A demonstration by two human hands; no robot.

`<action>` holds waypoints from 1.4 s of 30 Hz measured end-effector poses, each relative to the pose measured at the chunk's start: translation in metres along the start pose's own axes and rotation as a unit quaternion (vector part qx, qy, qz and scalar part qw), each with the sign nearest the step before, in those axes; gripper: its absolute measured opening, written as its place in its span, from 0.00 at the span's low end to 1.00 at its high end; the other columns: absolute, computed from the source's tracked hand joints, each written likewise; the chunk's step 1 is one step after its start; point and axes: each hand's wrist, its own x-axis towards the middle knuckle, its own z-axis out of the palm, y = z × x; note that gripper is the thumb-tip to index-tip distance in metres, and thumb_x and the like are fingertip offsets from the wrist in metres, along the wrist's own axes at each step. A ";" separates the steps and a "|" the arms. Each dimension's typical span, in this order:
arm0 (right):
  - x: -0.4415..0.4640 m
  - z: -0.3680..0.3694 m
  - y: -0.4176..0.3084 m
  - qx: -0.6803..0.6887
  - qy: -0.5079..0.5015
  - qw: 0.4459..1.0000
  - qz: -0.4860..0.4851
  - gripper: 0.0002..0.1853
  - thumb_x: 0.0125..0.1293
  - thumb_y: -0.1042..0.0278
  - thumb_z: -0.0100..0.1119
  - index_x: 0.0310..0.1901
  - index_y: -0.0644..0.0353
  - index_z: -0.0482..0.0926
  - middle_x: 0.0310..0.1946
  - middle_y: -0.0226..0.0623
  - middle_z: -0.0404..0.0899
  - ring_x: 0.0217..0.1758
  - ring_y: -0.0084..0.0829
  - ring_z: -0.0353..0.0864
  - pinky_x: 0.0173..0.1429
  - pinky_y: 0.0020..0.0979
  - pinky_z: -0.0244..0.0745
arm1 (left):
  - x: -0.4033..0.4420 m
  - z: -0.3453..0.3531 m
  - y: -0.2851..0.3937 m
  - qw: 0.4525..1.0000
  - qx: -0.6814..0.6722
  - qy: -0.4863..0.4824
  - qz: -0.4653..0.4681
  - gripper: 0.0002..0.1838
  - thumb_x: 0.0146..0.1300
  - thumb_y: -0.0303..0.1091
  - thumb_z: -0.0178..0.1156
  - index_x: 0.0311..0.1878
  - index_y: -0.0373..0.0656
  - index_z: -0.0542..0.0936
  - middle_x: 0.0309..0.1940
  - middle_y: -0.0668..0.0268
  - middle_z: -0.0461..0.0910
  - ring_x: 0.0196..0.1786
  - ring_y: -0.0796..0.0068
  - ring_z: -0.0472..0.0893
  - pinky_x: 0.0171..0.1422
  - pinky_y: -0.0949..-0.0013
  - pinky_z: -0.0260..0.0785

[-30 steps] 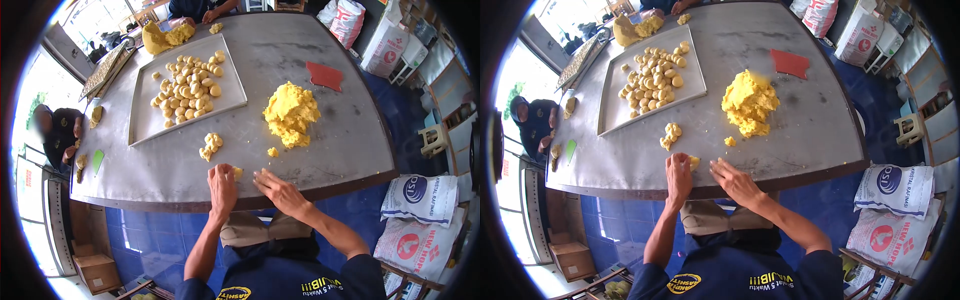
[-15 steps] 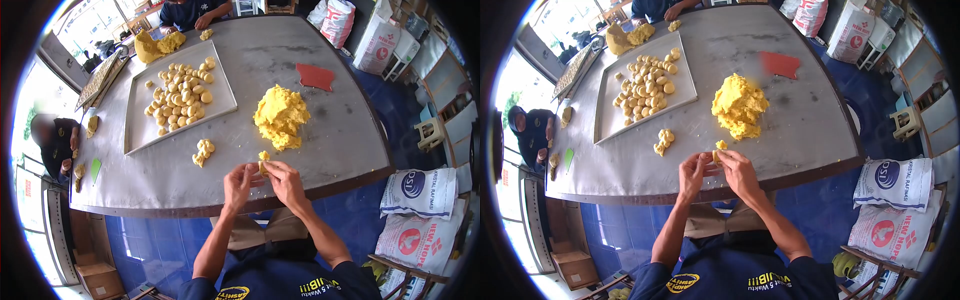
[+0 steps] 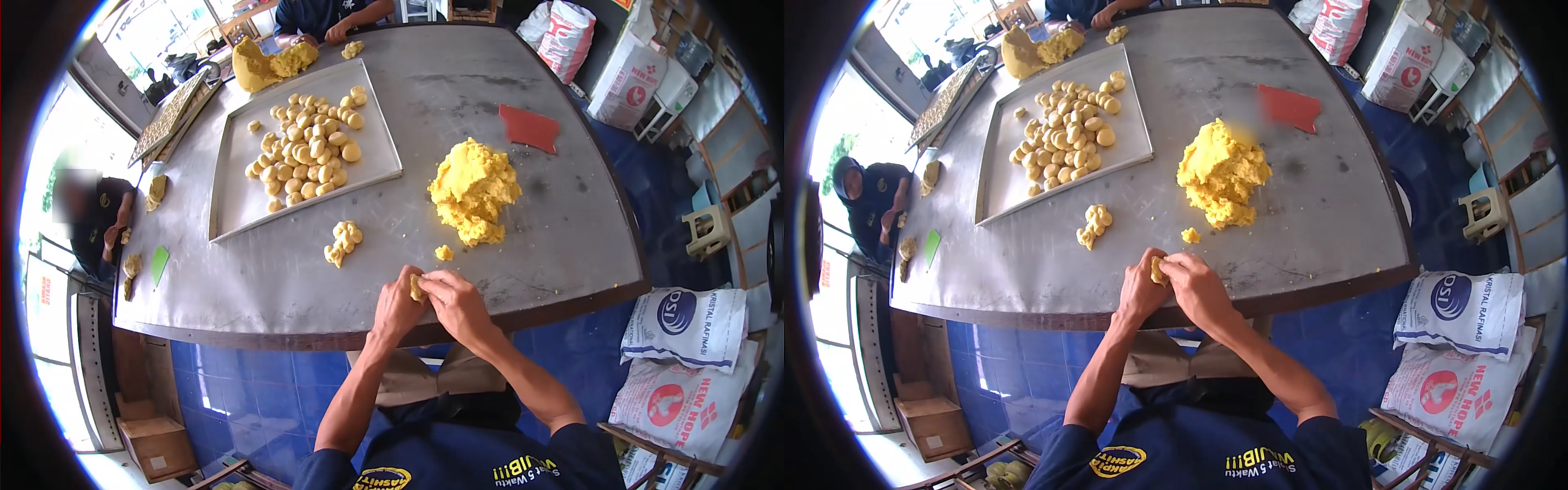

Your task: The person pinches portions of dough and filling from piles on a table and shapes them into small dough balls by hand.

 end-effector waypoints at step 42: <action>0.039 -0.024 0.008 0.089 -0.117 0.985 0.093 0.18 0.60 0.73 0.69 0.53 0.63 0.86 0.40 0.42 0.84 0.41 0.37 0.85 0.49 0.35 0.80 | 0.000 -0.006 0.000 0.990 -0.126 -0.043 0.045 0.18 0.55 0.34 0.76 0.46 0.38 0.81 0.34 0.60 0.86 0.38 0.67 0.86 0.46 0.63 0.77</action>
